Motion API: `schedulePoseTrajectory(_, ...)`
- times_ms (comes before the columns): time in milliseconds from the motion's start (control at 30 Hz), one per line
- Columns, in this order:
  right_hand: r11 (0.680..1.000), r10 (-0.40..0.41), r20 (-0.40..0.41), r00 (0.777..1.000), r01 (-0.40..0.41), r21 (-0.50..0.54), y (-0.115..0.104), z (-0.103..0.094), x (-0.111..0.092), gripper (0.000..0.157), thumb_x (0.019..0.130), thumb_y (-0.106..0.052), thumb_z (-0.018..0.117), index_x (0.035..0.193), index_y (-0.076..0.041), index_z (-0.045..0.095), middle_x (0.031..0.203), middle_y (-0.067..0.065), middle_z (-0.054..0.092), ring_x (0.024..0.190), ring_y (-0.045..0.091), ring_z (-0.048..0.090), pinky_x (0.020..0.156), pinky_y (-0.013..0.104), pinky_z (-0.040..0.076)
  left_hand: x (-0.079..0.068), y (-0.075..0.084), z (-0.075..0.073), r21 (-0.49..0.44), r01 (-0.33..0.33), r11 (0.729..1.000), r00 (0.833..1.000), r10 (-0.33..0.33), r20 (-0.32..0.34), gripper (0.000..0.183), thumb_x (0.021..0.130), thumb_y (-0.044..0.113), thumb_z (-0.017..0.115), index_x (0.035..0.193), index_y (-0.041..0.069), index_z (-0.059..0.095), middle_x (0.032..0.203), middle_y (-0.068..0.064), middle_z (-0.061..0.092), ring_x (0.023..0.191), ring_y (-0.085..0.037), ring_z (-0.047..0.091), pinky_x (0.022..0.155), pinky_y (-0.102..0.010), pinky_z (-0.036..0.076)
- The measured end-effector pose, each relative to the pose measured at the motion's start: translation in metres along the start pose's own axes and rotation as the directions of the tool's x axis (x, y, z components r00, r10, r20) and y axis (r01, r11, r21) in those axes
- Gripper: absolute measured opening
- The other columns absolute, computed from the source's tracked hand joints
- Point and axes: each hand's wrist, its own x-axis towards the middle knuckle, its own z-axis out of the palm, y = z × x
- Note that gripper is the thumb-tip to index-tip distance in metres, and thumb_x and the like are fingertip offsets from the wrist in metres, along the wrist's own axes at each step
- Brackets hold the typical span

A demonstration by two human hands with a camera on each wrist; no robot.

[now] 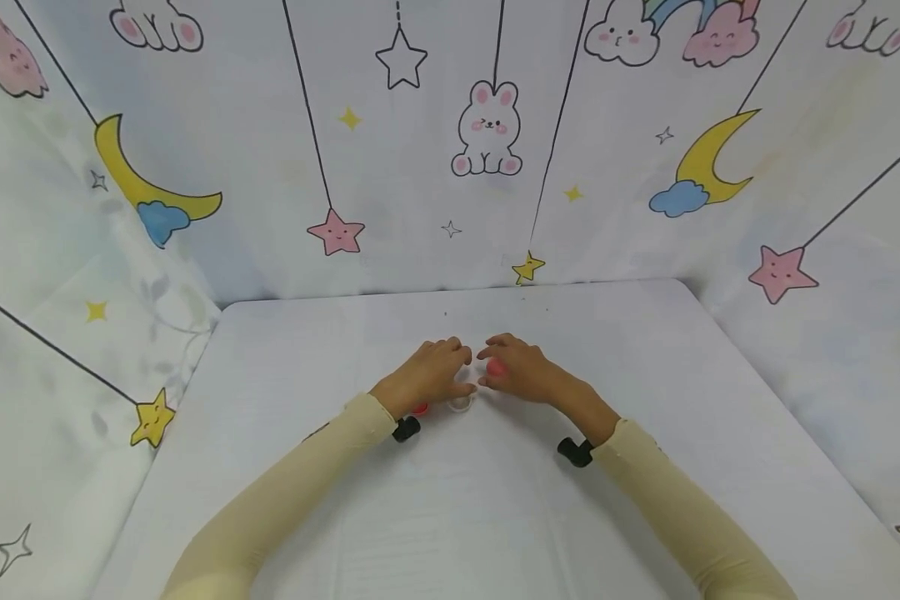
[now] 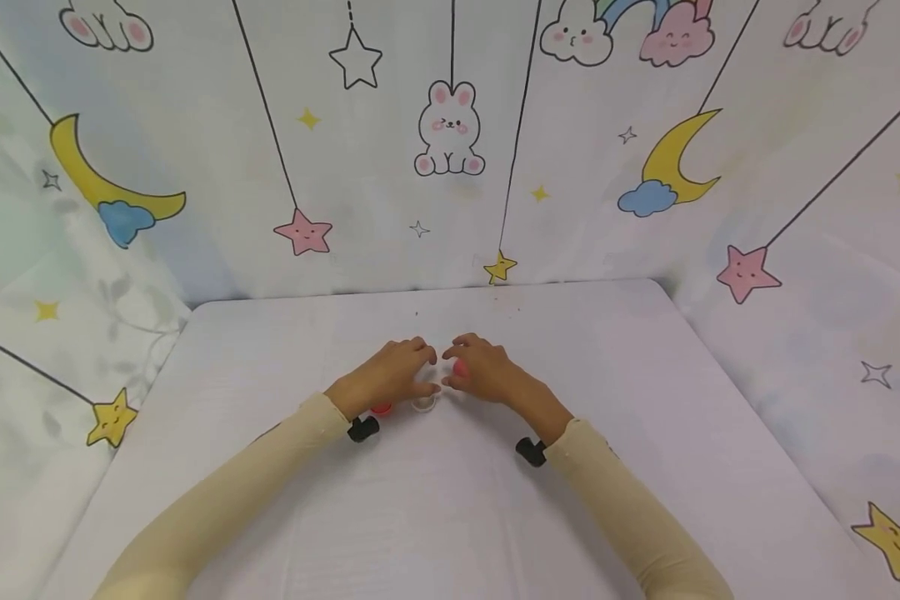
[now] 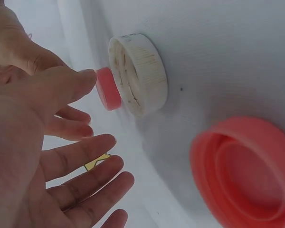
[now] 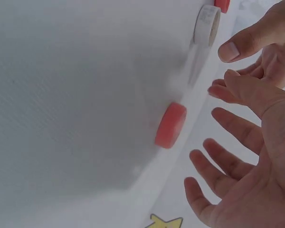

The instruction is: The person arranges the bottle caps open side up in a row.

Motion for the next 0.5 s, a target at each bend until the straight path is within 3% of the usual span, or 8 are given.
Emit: schedulePoseTrajectory(500, 0.996, 0.066, 0.018, 0.998, -0.067, 0.063, 0.022, -0.003, 0.003, 0.053, 0.099, -0.036, 0.075, 0.144, -0.010, 0.062, 0.156, 0.020, 0.049, 0.146, 0.040, 0.047, 0.114, 0.075, 0.033, 0.033, 0.005, 0.000, -0.025, 0.029, 0.999, 0.998, -0.027, 0.056, 0.047, 0.099, 0.040, 0.076, 0.131, 0.007, 0.065, 0.127, -0.009, 0.061, 0.115, -0.025, 0.061, 0.103, -0.044, 0.051)
